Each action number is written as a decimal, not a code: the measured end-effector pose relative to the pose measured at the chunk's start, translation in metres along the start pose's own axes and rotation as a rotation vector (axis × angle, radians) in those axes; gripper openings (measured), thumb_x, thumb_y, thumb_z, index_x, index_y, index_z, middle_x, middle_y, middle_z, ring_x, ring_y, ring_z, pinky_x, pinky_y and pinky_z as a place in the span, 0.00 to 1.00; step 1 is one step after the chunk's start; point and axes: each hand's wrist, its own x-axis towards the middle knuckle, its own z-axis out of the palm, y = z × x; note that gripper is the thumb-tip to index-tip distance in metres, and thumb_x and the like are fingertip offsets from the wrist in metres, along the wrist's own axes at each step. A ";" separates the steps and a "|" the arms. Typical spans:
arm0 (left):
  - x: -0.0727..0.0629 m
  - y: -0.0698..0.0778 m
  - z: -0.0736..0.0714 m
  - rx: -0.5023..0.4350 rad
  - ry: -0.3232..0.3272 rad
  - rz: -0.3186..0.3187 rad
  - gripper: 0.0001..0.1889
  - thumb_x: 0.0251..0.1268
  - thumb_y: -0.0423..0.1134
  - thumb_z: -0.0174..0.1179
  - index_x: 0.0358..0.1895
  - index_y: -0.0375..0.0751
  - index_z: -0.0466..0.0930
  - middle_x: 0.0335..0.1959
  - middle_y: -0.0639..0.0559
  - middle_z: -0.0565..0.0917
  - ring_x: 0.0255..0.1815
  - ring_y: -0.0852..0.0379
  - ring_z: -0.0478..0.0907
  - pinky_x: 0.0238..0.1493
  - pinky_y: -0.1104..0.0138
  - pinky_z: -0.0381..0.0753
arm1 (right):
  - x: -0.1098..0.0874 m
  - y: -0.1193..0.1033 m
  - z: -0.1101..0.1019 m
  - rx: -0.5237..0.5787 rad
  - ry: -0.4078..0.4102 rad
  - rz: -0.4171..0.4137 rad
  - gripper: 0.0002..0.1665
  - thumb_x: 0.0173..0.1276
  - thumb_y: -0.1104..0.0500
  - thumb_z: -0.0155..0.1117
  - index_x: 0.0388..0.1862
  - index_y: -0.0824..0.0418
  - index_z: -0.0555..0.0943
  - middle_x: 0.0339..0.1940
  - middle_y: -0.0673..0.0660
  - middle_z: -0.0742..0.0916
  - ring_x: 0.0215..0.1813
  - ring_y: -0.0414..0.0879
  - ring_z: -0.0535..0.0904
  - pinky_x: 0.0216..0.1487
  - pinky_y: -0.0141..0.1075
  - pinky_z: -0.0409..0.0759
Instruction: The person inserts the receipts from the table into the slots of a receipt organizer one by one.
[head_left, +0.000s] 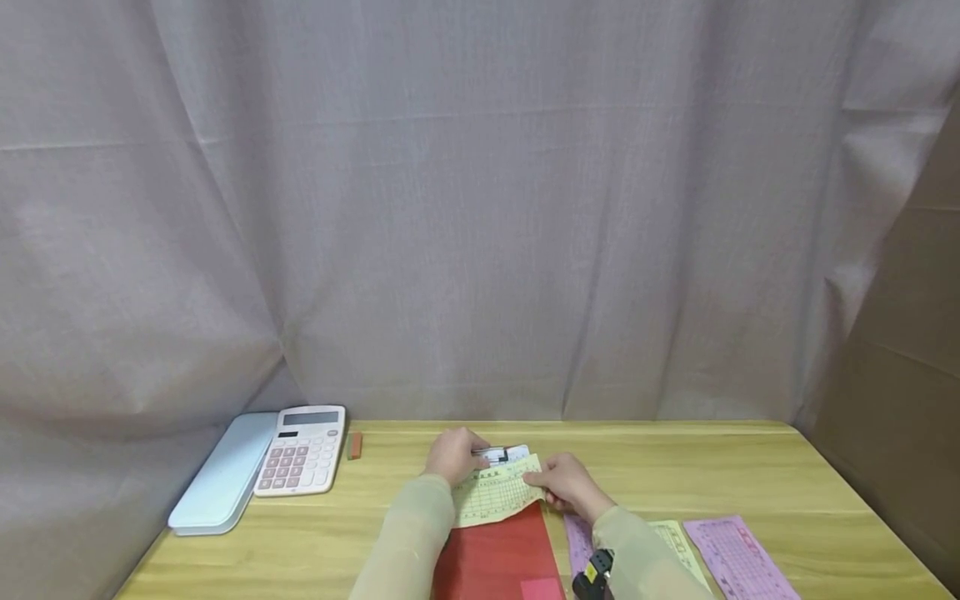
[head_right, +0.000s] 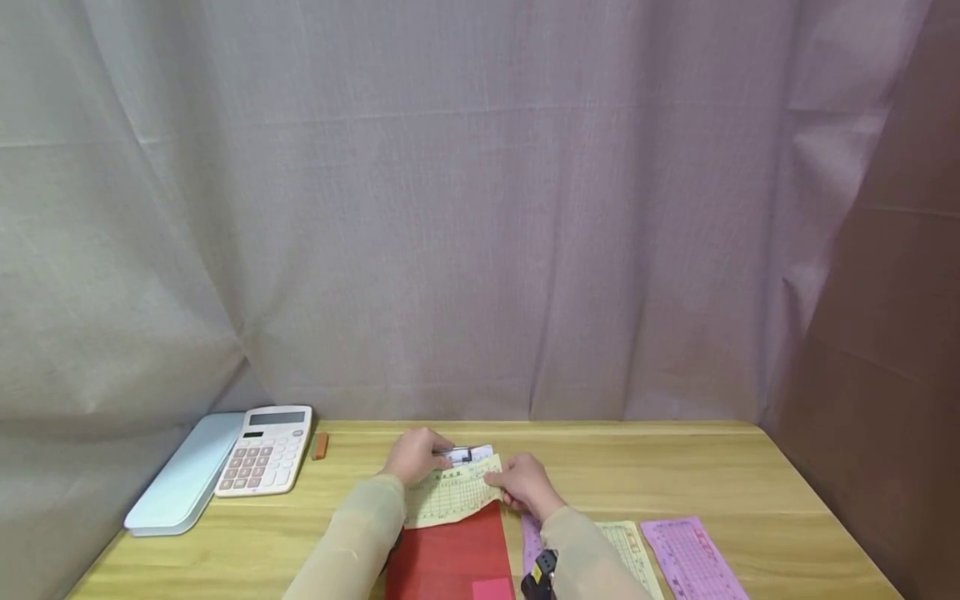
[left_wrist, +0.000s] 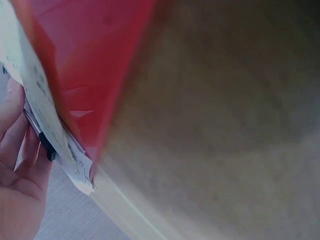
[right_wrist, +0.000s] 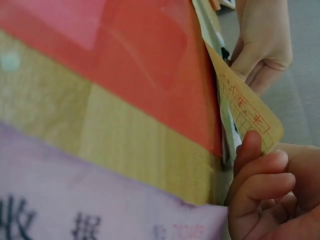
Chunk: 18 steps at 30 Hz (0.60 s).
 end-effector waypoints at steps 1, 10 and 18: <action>0.000 0.000 0.000 0.001 -0.001 -0.002 0.11 0.47 0.42 0.72 0.36 0.48 0.89 0.35 0.56 0.88 0.40 0.56 0.84 0.44 0.62 0.80 | 0.001 0.000 0.000 -0.005 0.003 -0.005 0.18 0.61 0.59 0.67 0.19 0.57 0.68 0.08 0.47 0.69 0.11 0.35 0.60 0.12 0.24 0.58; -0.001 0.001 -0.002 0.004 0.001 -0.009 0.11 0.46 0.43 0.73 0.36 0.49 0.89 0.35 0.56 0.88 0.40 0.56 0.83 0.45 0.63 0.80 | 0.004 0.004 0.007 -0.034 0.009 -0.047 0.18 0.60 0.60 0.67 0.17 0.57 0.69 0.06 0.45 0.68 0.10 0.34 0.60 0.11 0.22 0.58; -0.001 0.002 -0.005 0.002 -0.011 0.011 0.13 0.44 0.43 0.73 0.37 0.47 0.89 0.35 0.56 0.88 0.40 0.56 0.83 0.45 0.62 0.80 | 0.002 0.003 0.015 -0.018 -0.001 -0.063 0.17 0.61 0.60 0.65 0.17 0.59 0.69 0.07 0.47 0.72 0.08 0.34 0.64 0.10 0.22 0.61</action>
